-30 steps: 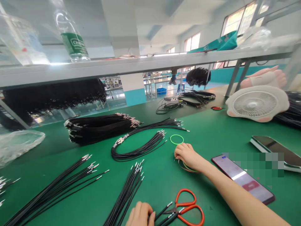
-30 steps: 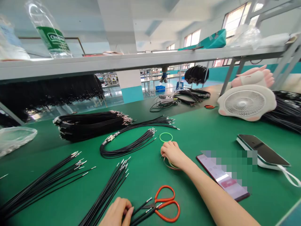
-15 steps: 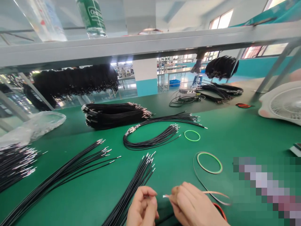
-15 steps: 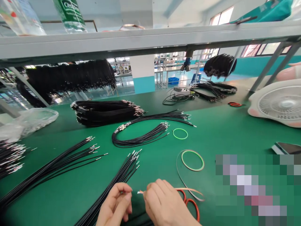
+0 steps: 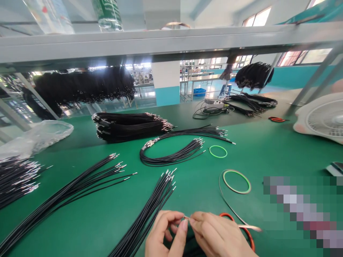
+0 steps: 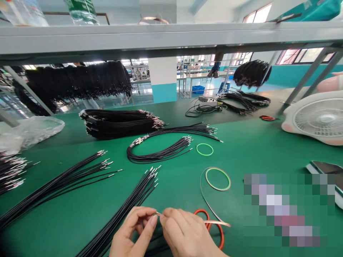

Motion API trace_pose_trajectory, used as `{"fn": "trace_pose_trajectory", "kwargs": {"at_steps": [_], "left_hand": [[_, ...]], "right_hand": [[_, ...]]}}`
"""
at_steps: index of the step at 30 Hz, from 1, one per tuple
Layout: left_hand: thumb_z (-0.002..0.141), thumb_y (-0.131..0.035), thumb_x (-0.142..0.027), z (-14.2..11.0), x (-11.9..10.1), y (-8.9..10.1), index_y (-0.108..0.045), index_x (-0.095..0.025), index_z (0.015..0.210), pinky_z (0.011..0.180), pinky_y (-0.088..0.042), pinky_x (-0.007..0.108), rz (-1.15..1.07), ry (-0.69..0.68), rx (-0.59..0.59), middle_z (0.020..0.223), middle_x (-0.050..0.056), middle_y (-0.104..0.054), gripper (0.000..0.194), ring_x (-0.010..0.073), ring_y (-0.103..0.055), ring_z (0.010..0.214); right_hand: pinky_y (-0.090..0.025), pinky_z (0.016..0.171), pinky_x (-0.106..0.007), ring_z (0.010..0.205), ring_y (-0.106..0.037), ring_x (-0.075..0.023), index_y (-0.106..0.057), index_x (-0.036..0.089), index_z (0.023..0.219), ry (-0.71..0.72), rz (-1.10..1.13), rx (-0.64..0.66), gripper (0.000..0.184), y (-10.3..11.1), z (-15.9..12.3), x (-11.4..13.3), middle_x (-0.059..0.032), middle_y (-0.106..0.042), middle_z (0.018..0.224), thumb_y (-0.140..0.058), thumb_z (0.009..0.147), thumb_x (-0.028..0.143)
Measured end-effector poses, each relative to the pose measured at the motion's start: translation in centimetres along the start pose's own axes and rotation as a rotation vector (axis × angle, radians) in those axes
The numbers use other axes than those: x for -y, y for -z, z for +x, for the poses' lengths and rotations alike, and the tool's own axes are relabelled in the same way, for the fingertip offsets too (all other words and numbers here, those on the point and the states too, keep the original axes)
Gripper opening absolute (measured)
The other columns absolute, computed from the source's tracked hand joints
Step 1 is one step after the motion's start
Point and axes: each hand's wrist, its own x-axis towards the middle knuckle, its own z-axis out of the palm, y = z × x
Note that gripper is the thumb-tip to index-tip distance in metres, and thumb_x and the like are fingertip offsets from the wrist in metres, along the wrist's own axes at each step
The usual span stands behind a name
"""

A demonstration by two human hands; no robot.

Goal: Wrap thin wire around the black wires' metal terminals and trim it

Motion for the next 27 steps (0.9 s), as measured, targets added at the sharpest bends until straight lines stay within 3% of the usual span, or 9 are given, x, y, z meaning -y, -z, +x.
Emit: {"fn": "trace_pose_trajectory", "kwargs": {"at_steps": [5,8,11,14,17,21,24,27], "left_hand": [[0.083,-0.064,-0.039,0.3,0.2,0.1,-0.073,-0.02,0.081,0.053,-0.041,0.023,0.01,0.071,0.063,0.075,0.002,-0.065,0.021,0.0148,-0.056,0.064],[0.084,-0.063,-0.04,0.4,0.3,0.2,-0.073,-0.021,0.079,0.055,-0.041,0.024,0.004,0.082,0.085,0.075,0.002,-0.065,0.023,0.0152,-0.056,0.065],[0.085,-0.062,-0.04,0.4,0.3,0.3,-0.073,-0.021,0.079,0.057,-0.041,0.024,0.004,0.08,0.099,0.077,0.002,-0.065,0.022,0.0149,-0.054,0.065],[0.085,-0.062,-0.038,0.4,0.3,0.3,-0.074,-0.022,0.081,0.06,-0.041,0.025,0.002,0.059,0.117,0.078,0.002,-0.066,0.021,0.0153,-0.055,0.066],[0.085,-0.063,-0.036,0.4,0.3,0.2,-0.075,-0.023,0.081,0.063,-0.042,0.025,-0.016,0.036,0.133,0.079,0.002,-0.068,0.018,0.016,-0.057,0.07],[0.083,-0.065,-0.034,0.4,0.0,0.2,-0.077,-0.024,0.081,0.067,-0.046,0.025,-0.035,0.01,0.116,0.08,0.002,-0.069,0.015,0.0165,-0.06,0.073],[0.083,-0.065,-0.034,0.4,-0.3,0.3,-0.077,-0.024,0.081,0.066,-0.048,0.025,-0.031,-0.005,0.095,0.078,0.002,-0.068,0.016,0.0164,-0.06,0.072],[0.083,-0.065,-0.034,0.4,-0.4,0.3,-0.077,-0.023,0.08,0.065,-0.049,0.025,-0.012,-0.021,0.073,0.076,0.002,-0.067,0.016,0.016,-0.059,0.069]], "right_hand": [[-0.057,0.068,-0.022,0.079,-0.071,-0.0168,-0.06,0.015,0.097,-0.019,0.1,-0.001,0.02,-0.3,-0.1,0.1,-0.0111,-0.073,0.088,-0.043,0.092,0.004],[-0.057,0.071,-0.024,0.083,-0.07,-0.0172,-0.06,0.018,0.099,-0.135,0.264,0.027,0.017,-0.4,-0.1,0.3,-0.0095,-0.072,0.09,-0.046,0.093,0.011],[-0.057,0.077,-0.027,0.089,-0.07,-0.0176,-0.059,0.021,0.107,-0.52,0.577,0.1,0.015,0.1,0.4,0.5,-0.009,-0.07,0.105,-0.05,0.095,0.024],[-0.058,0.077,-0.03,0.085,-0.071,-0.0165,-0.05,0.024,0.125,-0.924,1.002,0.241,0.034,1.1,1.1,0.4,-0.0126,-0.057,0.131,-0.052,0.095,0.038],[-0.058,0.073,-0.031,0.078,-0.072,-0.0155,-0.046,0.024,0.131,-1.093,1.355,0.357,0.055,1.6,1.7,0.2,-0.015,-0.049,0.139,-0.066,0.085,0.045],[-0.057,0.073,-0.028,0.076,-0.071,-0.0149,-0.052,0.021,0.126,-1.172,1.501,0.269,0.062,0.8,1.7,0.3,-0.0121,-0.062,0.121,-0.078,0.074,0.042],[-0.057,0.071,-0.028,0.072,-0.07,-0.0145,-0.06,0.018,0.117,-1.167,1.43,0.162,0.058,0.1,1.5,0.7,-0.0077,-0.07,0.098,-0.081,0.07,0.043],[-0.057,0.071,-0.03,0.071,-0.069,-0.0166,-0.064,0.016,0.114,-1.138,1.343,0.153,0.057,0.0,1.4,0.9,-0.0039,-0.071,0.076,-0.08,0.07,0.048]]}}
